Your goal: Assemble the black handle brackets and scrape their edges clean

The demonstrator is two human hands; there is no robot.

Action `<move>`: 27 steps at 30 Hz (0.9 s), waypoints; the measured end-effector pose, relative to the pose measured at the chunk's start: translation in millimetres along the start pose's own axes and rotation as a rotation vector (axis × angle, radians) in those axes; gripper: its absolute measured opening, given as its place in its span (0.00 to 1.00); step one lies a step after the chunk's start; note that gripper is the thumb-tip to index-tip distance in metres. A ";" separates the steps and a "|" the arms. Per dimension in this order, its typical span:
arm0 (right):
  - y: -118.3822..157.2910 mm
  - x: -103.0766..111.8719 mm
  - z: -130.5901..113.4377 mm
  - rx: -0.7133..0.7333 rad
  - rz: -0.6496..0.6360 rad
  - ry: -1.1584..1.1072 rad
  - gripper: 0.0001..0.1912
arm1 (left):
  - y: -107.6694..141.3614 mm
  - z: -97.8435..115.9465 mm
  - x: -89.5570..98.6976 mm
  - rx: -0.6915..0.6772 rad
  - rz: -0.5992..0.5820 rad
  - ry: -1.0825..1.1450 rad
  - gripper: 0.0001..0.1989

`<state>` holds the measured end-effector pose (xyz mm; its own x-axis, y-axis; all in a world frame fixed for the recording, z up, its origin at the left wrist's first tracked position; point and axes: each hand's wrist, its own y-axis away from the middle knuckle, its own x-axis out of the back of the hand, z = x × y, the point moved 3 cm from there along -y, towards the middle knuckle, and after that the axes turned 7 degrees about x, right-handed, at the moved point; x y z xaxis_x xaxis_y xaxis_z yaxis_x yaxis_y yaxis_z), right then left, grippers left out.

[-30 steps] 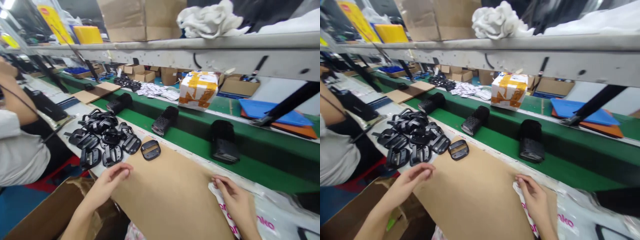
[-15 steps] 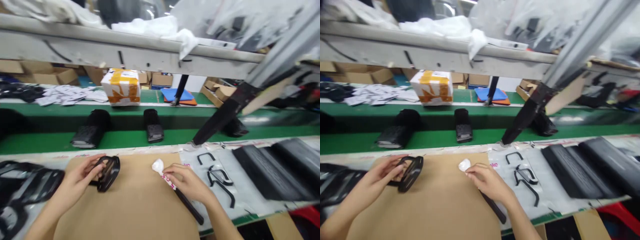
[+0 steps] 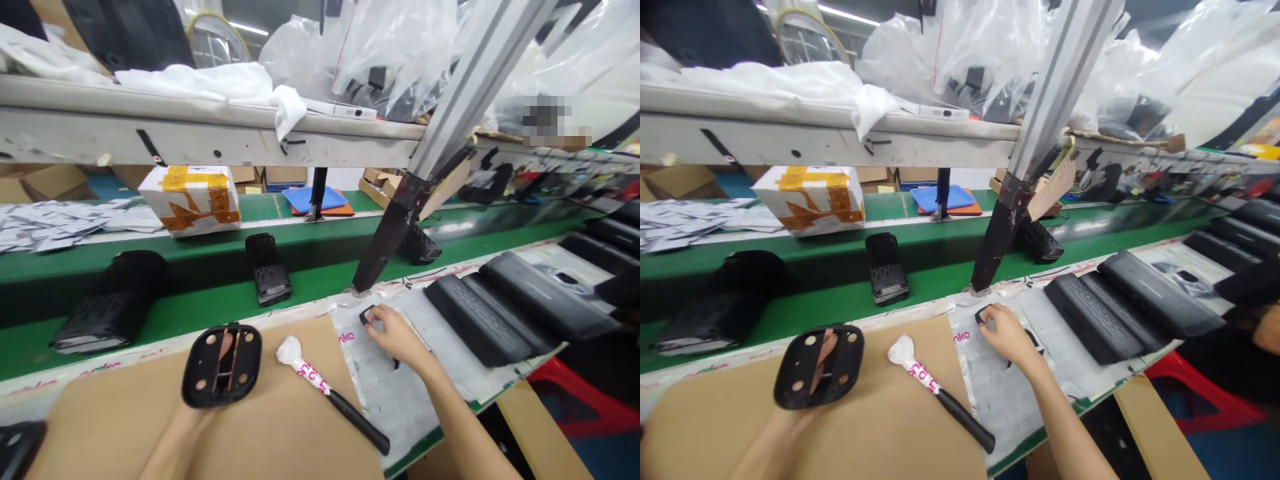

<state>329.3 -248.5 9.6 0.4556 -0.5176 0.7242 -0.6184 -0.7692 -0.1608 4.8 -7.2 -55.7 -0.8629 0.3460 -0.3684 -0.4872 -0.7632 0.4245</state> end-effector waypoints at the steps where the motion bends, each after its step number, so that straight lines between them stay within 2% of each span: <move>1: 1.5 1.4 -9.5 0.021 -0.028 -0.063 0.05 | -8.7 -3.4 -9.1 0.006 -0.009 0.037 0.24; 3: 2.3 1.9 -33.0 0.071 -0.084 -0.208 0.09 | -22.5 -6.4 -29.6 0.028 -0.080 0.126 0.22; 5: -0.4 -6.5 -60.4 0.164 -0.111 -0.389 0.11 | -30.7 -5.5 -52.9 0.032 -0.237 0.211 0.20; 7: -5.6 -25.4 -86.5 0.311 -0.042 -0.503 0.08 | -36.0 -4.0 -72.2 0.001 -0.345 0.276 0.20; 9: -10.3 -54.6 -106.2 0.444 0.061 -0.492 0.04 | -41.8 -5.4 -82.7 -0.029 -0.352 0.302 0.20; 11: -12.7 -88.9 -117.7 0.539 0.087 -0.441 0.05 | -48.7 -9.2 -83.0 -0.053 -0.300 0.309 0.21; 14: -11.3 -132.4 -120.5 0.655 -0.027 -0.430 0.10 | -58.6 -16.3 -68.9 -0.041 -0.140 0.330 0.24; 16: -9.0 -149.5 -114.8 0.695 -0.114 -0.426 0.13 | -62.1 -18.9 -59.2 -0.025 -0.056 0.329 0.28; 18: -7.9 -157.8 -106.6 0.690 -0.160 -0.420 0.13 | -62.9 -19.1 -54.8 -0.019 -0.024 0.320 0.29; 22: -8.0 -161.1 -97.4 0.617 -0.165 -0.406 0.13 | -61.0 -21.0 -56.8 0.034 0.013 0.336 0.27; 27: -2.6 -163.9 -101.6 0.589 -0.250 -0.371 0.18 | -59.4 -27.5 -59.0 0.085 -0.048 0.314 0.27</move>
<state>191.2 -123.6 -40.6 0.7888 -0.3126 0.5292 -0.0692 -0.9007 -0.4289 88.3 2.7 -81.9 -0.7616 0.1853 -0.6210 -0.5471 -0.6974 0.4629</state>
